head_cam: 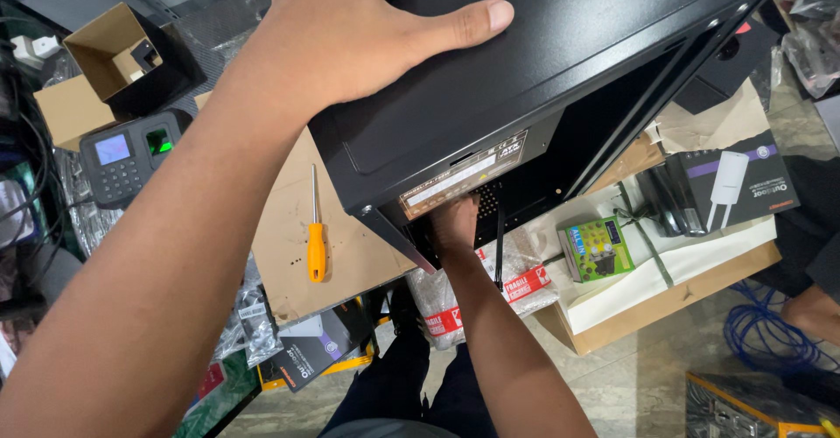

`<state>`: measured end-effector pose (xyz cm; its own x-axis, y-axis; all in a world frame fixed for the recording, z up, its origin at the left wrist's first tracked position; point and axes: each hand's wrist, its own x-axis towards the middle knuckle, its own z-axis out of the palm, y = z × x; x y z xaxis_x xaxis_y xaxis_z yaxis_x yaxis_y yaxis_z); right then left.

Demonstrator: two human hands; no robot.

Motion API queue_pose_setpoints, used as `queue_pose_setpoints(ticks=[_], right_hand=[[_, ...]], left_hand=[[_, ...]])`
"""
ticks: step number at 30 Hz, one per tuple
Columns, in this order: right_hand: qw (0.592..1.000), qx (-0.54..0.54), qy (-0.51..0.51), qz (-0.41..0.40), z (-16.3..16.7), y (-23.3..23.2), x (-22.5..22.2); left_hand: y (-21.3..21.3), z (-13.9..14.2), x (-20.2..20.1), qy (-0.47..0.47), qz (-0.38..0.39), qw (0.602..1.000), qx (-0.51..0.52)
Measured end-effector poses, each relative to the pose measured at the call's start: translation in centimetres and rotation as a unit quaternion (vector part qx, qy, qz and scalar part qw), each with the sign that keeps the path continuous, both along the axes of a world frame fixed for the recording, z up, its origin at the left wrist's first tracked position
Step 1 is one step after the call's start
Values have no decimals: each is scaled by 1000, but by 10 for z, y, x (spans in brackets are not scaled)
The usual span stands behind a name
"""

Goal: The person works on a desktop computer case on a cluttered workbench, holding the case steady while reaching inside to handle internal components and screws. They reposition and rotate the case, pick up a hard drive from the bench, and use a screwdriver on the case near the end.

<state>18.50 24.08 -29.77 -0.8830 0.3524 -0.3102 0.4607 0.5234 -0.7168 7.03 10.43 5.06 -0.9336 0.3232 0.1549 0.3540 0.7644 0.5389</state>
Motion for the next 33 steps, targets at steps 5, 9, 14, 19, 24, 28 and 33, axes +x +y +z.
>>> queue_pose_setpoints(ticks=[5, 9, 14, 19, 24, 28, 33], right_hand=[[999, -26, 36, -24, 0, -2, 0], [985, 141, 52, 91, -10, 3, -1], [935, 290, 119, 164, -6, 6, -4], [929, 304, 115, 179, 8, 5, -2], [916, 350, 60, 185, 6, 3, -3], [930, 328, 20, 163, 6, -1, -4], [966, 223, 112, 63, 26, -13, -4]], left_hand=[[-1, 0, -1, -15, 2, 1000, 7], [0, 2, -1, -33, 5, 999, 15], [3, 4, -3, -12, 10, 1000, -19], [3, 8, -5, -18, 21, 998, -57], [4, 12, -4, -31, 37, 996, -77], [1, 14, -4, -36, 35, 995, -82], [-4, 16, -17, -65, 33, 994, -83]])
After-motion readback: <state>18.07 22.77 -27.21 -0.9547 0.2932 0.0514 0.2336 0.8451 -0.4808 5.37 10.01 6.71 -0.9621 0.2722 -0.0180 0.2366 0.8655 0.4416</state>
